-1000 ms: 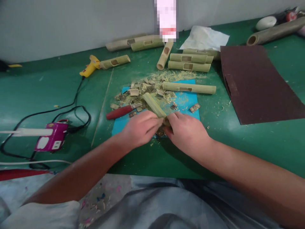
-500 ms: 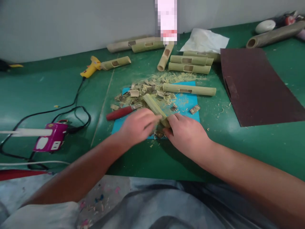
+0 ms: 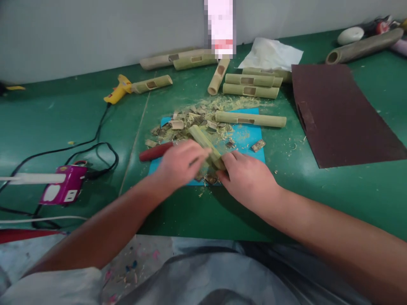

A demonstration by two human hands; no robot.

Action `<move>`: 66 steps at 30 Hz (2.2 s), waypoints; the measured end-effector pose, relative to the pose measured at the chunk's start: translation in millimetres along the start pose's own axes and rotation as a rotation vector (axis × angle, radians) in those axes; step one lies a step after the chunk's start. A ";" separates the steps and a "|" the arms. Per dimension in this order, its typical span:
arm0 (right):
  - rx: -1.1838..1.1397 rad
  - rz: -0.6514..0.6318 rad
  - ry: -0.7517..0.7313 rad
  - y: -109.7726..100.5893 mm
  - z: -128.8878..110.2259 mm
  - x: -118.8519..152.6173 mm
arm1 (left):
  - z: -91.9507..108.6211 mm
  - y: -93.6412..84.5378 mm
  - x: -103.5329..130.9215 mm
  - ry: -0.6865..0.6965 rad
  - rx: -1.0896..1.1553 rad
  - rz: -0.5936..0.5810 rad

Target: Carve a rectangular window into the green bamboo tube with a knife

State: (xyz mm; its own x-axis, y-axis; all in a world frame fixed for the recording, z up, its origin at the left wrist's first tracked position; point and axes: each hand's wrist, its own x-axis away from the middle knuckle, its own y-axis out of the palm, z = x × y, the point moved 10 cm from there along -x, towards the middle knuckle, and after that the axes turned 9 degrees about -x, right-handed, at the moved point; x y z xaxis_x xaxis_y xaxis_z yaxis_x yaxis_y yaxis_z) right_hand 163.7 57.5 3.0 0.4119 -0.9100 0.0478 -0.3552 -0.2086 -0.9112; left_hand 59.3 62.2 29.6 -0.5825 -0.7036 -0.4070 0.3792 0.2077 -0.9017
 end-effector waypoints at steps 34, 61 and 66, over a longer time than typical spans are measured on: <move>0.018 0.033 -0.031 0.5 -1.3 0.2 | 9.8 6.1 -0.7 0.036 -0.074 -0.076; -0.019 0.088 -0.065 -4.9 -3.9 3.9 | -33.6 -9.3 -8.5 0.008 -0.101 -0.024; -0.015 0.137 -0.117 -6.6 -6.7 6.7 | -18.2 0.1 -6.8 0.126 -0.058 -0.114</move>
State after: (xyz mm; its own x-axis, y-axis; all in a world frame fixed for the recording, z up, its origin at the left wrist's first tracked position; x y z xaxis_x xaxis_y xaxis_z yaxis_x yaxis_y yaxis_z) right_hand 163.2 50.4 12.0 0.4538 -0.8823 -0.1249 -0.4270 -0.0923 -0.8995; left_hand 50.2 79.4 29.7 -0.7059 -0.6350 -0.3138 0.2659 0.1731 -0.9484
